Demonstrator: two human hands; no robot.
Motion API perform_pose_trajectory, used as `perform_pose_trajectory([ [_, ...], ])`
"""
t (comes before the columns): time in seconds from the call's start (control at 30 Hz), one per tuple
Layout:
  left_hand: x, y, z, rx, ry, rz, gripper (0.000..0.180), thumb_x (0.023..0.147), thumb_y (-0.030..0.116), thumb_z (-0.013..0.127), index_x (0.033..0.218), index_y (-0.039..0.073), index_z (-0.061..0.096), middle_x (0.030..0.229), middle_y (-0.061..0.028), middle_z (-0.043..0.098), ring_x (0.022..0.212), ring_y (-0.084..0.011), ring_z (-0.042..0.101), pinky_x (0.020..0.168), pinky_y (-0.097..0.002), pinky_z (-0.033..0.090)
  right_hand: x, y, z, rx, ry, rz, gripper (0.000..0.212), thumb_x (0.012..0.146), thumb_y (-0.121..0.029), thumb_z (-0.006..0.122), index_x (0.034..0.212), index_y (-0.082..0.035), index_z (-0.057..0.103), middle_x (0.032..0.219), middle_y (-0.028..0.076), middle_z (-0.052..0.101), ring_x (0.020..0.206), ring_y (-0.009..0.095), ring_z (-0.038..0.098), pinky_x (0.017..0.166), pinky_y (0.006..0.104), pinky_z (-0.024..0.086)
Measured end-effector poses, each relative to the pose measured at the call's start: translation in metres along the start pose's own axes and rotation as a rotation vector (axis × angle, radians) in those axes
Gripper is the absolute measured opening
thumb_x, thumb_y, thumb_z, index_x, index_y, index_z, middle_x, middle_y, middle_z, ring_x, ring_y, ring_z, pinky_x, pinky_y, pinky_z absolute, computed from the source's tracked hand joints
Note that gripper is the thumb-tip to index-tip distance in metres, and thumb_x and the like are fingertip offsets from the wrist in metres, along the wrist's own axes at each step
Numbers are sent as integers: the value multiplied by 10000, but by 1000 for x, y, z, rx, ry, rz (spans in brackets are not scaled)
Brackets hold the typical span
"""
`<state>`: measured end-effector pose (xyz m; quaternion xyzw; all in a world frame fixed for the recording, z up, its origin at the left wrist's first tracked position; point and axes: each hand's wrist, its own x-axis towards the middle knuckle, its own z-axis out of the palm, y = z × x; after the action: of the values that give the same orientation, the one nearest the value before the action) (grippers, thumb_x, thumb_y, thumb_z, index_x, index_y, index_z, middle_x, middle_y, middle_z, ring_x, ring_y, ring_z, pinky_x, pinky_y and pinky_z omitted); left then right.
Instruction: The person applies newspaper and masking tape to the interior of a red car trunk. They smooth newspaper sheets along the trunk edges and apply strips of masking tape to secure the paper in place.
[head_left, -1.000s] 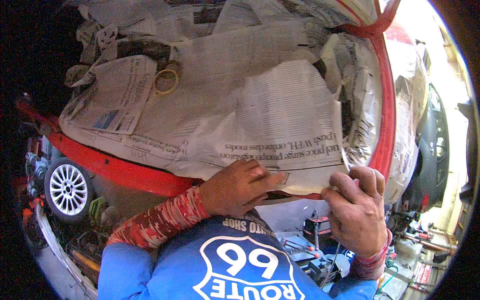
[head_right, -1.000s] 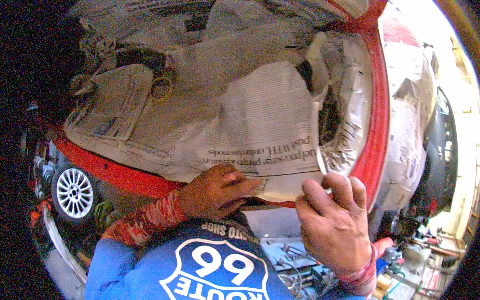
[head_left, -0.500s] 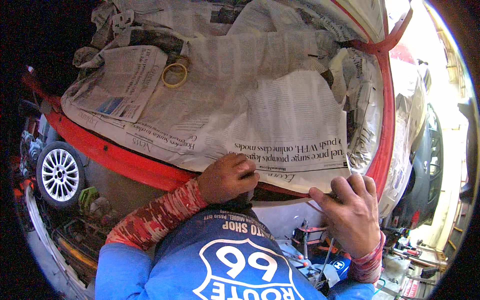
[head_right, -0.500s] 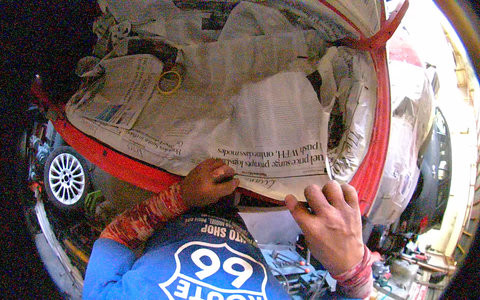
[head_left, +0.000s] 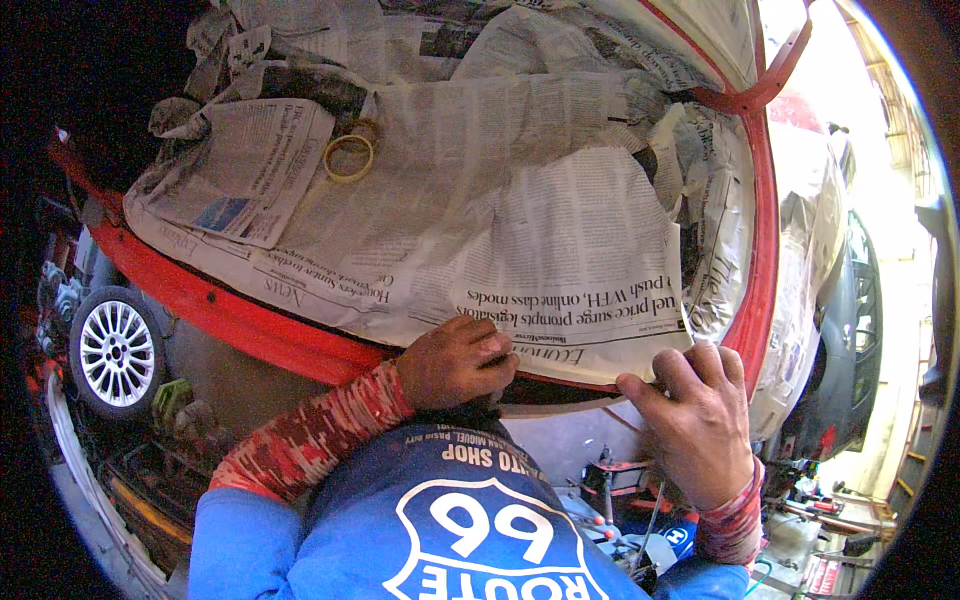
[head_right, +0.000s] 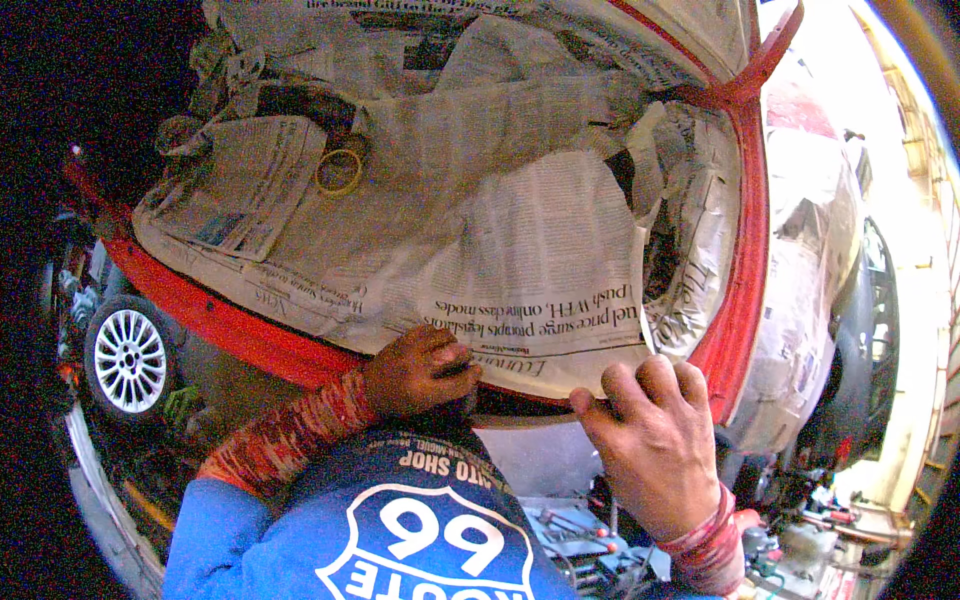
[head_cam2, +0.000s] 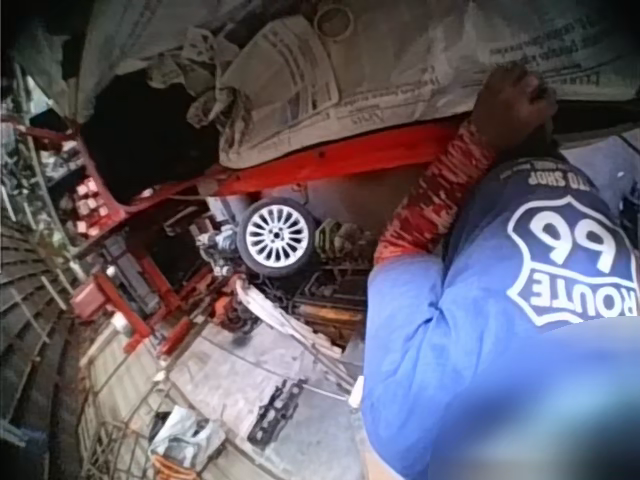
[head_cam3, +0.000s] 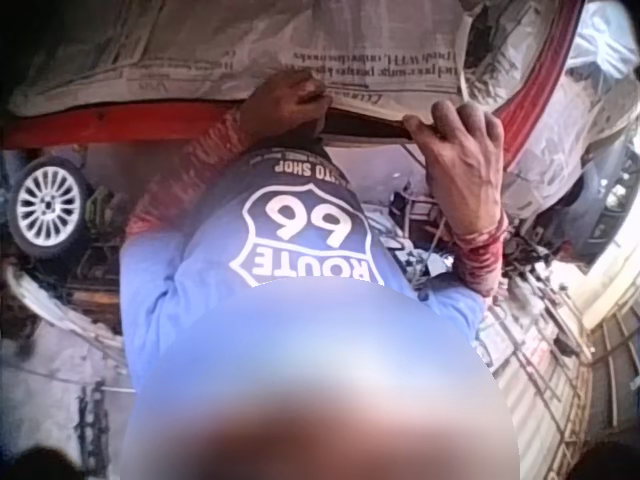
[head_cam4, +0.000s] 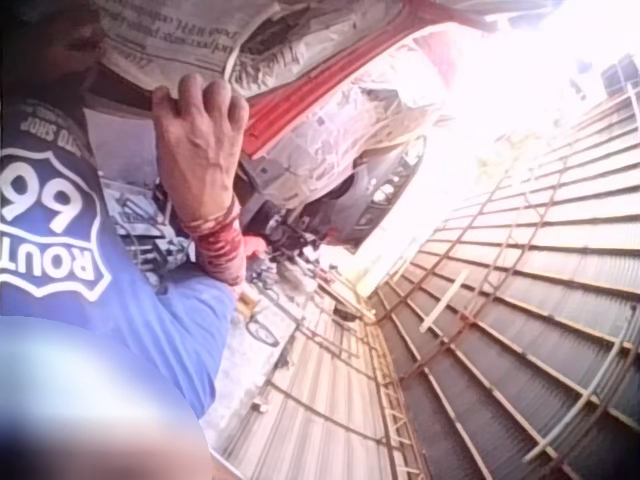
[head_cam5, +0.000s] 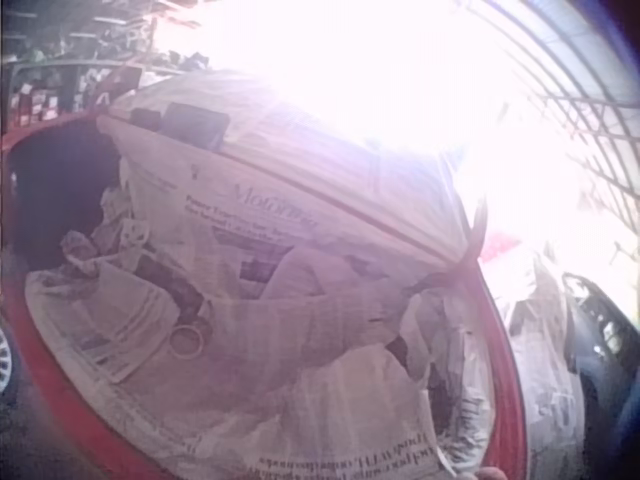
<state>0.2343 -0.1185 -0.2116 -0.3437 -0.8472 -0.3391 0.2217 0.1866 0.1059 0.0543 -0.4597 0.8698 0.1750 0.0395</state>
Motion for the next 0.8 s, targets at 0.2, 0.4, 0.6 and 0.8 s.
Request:
perform_pose_trajectory([
  [0.2, 2, 1, -2, -1, -2, -13, 309, 842, 214, 696, 1135, 118, 721, 1106, -107, 661, 973, -315, 660, 803, -456, 561, 9, -4, 8, 48, -29, -51, 209, 775, -231, 684, 938, -104, 715, 1006, 28, 596, 1011, 254, 568, 900, 431, 447],
  [0.4, 7, 0, -6, 32, 8, -56, 259, 842, 207, 700, 1076, 95, 704, 1072, -66, 638, 977, -266, 651, 825, -421, 561, 10, -4, 11, 86, -21, -29, 161, 764, -223, 698, 886, -119, 683, 939, 20, 611, 1000, 252, 572, 880, 429, 443],
  [0.6, 7, -1, -4, -48, 15, -30, 251, 836, 207, 703, 1061, 96, 708, 1070, -63, 639, 993, -260, 653, 825, -413, 561, 12, -4, 10, 68, -25, -33, 169, 770, -219, 692, 911, -126, 700, 941, 8, 606, 997, 247, 572, 900, 439, 437],
  [0.8, 5, 6, -3, -22, -21, -32, 261, 847, 212, 691, 1087, 109, 704, 1082, -61, 634, 1052, -268, 650, 879, -417, 550, 15, -14, 11, 43, -29, -29, 200, 805, -226, 692, 963, -112, 736, 950, 31, 595, 1003, 241, 564, 897, 434, 432],
])
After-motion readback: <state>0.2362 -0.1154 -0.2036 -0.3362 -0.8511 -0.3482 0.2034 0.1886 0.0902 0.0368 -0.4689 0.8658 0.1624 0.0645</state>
